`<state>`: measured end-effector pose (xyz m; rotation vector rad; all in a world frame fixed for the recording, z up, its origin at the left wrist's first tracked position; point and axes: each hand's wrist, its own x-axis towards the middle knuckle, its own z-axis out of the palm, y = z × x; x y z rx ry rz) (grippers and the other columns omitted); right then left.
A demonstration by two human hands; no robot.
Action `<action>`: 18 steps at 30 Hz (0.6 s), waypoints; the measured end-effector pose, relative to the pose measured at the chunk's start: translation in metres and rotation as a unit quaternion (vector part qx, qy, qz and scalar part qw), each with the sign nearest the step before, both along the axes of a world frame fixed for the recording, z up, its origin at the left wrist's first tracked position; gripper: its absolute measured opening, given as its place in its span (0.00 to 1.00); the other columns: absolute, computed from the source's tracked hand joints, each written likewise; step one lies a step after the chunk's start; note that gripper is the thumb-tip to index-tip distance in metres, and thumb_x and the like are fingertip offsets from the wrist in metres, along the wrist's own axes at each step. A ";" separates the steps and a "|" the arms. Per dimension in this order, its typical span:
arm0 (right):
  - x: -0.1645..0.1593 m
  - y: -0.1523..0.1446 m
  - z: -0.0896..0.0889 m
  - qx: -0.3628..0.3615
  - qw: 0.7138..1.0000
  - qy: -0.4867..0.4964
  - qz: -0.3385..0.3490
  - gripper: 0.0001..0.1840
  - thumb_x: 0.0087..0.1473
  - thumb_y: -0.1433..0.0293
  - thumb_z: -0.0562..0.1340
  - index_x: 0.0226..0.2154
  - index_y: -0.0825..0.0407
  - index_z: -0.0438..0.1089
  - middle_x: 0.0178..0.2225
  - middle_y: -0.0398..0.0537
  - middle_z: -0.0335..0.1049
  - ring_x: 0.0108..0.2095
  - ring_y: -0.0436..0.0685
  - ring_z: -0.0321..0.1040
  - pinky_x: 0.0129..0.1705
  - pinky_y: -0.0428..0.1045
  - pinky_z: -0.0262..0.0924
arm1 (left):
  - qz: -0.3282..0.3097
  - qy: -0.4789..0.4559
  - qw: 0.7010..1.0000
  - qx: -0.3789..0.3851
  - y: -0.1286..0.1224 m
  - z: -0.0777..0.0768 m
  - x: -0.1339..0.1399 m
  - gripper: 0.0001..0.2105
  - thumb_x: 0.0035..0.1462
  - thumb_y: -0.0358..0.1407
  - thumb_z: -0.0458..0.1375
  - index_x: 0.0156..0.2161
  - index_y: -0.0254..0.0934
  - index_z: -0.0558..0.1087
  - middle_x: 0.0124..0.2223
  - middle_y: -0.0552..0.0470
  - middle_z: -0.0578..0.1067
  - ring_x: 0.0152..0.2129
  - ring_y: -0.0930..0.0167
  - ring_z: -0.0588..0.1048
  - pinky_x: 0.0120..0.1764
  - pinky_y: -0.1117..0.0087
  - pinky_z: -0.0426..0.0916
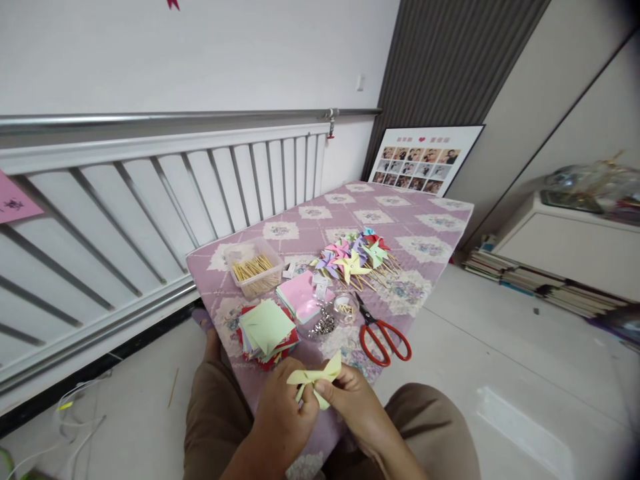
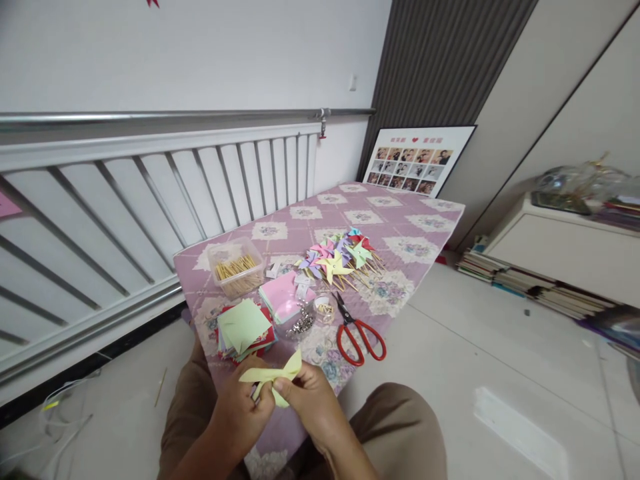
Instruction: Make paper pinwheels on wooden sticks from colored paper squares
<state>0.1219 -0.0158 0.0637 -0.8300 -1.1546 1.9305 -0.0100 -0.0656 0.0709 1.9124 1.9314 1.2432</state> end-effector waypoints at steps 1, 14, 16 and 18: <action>0.000 0.000 0.000 0.002 1.000 -0.002 -0.002 0.14 0.41 0.60 0.72 0.28 0.53 0.78 0.24 0.40 0.74 0.24 0.48 0.62 0.30 0.44 0.57 | 0.005 -0.009 1.000 -0.011 0.000 0.000 0.001 0.08 0.44 0.25 0.49 0.29 0.36 0.69 0.28 0.48 0.72 0.27 0.67 0.72 0.31 0.68 0.65; 0.002 0.001 0.002 0.013 0.998 -0.062 -0.003 0.23 0.41 0.54 0.70 0.36 0.52 0.78 0.30 0.45 0.77 0.29 0.54 0.69 0.32 0.47 0.63 | -0.018 -0.270 0.934 -0.233 0.010 0.013 -0.003 0.07 0.46 0.34 0.52 0.24 0.33 0.69 0.22 0.56 0.67 0.20 0.74 0.63 0.24 0.74 0.56; 0.003 0.001 0.000 0.011 0.998 -0.064 0.001 0.22 0.43 0.55 0.69 0.38 0.52 0.77 0.32 0.45 0.78 0.29 0.53 0.70 0.32 0.46 0.63 | -0.013 -0.272 0.930 -0.247 0.010 0.013 -0.004 0.07 0.46 0.34 0.52 0.23 0.34 0.68 0.22 0.56 0.66 0.20 0.75 0.62 0.23 0.74 0.55; 0.003 0.001 -0.001 0.006 0.998 -0.060 0.004 0.21 0.44 0.56 0.69 0.37 0.52 0.77 0.33 0.45 0.78 0.29 0.53 0.70 0.32 0.46 0.63 | -0.007 -0.272 0.925 -0.265 0.010 0.011 -0.006 0.07 0.46 0.35 0.52 0.23 0.34 0.68 0.21 0.57 0.64 0.19 0.75 0.61 0.23 0.74 0.54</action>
